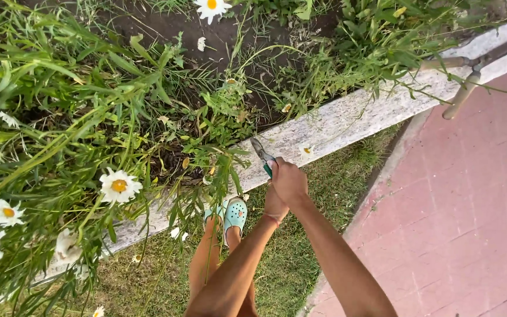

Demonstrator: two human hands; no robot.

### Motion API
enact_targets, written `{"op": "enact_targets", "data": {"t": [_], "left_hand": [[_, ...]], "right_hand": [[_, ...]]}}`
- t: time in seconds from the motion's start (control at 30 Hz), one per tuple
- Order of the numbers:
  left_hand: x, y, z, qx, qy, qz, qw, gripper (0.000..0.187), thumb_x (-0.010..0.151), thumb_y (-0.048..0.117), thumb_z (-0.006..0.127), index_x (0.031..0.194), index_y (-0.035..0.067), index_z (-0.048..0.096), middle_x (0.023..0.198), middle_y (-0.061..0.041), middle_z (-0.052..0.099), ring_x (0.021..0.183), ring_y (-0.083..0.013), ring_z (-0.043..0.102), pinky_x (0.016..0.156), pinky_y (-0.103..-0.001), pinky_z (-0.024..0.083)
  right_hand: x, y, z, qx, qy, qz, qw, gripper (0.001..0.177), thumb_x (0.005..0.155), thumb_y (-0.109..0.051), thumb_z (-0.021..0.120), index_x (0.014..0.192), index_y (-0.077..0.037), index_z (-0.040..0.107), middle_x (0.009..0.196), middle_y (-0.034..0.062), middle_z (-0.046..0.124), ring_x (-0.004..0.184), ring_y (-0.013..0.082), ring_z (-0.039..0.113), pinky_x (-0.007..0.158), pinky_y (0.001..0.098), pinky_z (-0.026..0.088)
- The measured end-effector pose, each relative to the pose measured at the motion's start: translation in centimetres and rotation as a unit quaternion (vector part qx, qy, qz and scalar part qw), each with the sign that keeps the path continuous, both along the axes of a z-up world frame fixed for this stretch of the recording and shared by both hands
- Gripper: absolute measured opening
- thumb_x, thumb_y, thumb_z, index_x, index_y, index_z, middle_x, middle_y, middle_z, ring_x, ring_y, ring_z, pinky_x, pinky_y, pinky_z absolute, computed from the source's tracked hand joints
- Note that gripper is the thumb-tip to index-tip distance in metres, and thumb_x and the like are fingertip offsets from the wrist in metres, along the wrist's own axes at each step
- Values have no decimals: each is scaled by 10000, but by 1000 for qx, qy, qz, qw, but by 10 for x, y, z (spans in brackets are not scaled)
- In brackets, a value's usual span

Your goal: Pruning dead or overgrown daisy stems in a garden bed using hand shears.

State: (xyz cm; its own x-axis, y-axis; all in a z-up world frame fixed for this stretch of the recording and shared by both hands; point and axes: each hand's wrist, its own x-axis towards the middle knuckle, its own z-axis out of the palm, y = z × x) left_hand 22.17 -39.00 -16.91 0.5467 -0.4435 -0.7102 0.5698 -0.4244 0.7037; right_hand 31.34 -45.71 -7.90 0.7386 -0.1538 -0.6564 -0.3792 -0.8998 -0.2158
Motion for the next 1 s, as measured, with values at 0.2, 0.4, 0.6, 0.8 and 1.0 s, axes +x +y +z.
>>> {"op": "enact_targets", "data": {"t": [0.2,0.4,0.6,0.8,1.0], "left_hand": [[-8,75,40,50,-80,-102,990,514,1174,307,280,1476,-109,285,837,-218,685,660,-274,685,530,-411,502],[-35,108,131,13,-46,-120,992,336,1168,254,325,1384,19,430,664,44,539,456,-52,480,343,-211,368],[-18,177,233,205,103,-13,973,186,1069,240,460,1254,220,472,927,-49,607,736,-199,549,647,-316,430],[-85,147,203,141,-107,-47,983,462,1051,316,448,1448,92,368,850,-113,711,795,-338,726,741,-515,524],[-47,196,336,223,-19,-40,974,377,1071,410,409,1387,210,352,998,-65,655,959,-374,654,824,-643,512]], "right_hand": [[-51,-41,57,78,21,-95,992,442,1115,-374,400,1143,-88,735,828,147,753,767,319,754,679,461,599],[-124,-21,109,57,19,-150,987,385,1105,-310,433,1462,-167,447,609,-17,585,403,89,456,328,240,401],[-156,10,129,54,115,-256,958,360,1097,-426,398,1392,-240,488,772,88,609,570,210,590,589,347,511],[-155,67,175,126,24,-238,963,404,1022,-586,461,1132,-239,636,957,38,646,828,242,715,779,383,504],[-118,113,250,276,40,-269,922,317,1005,-455,693,961,-151,617,661,-2,484,559,152,470,553,300,376]]}}
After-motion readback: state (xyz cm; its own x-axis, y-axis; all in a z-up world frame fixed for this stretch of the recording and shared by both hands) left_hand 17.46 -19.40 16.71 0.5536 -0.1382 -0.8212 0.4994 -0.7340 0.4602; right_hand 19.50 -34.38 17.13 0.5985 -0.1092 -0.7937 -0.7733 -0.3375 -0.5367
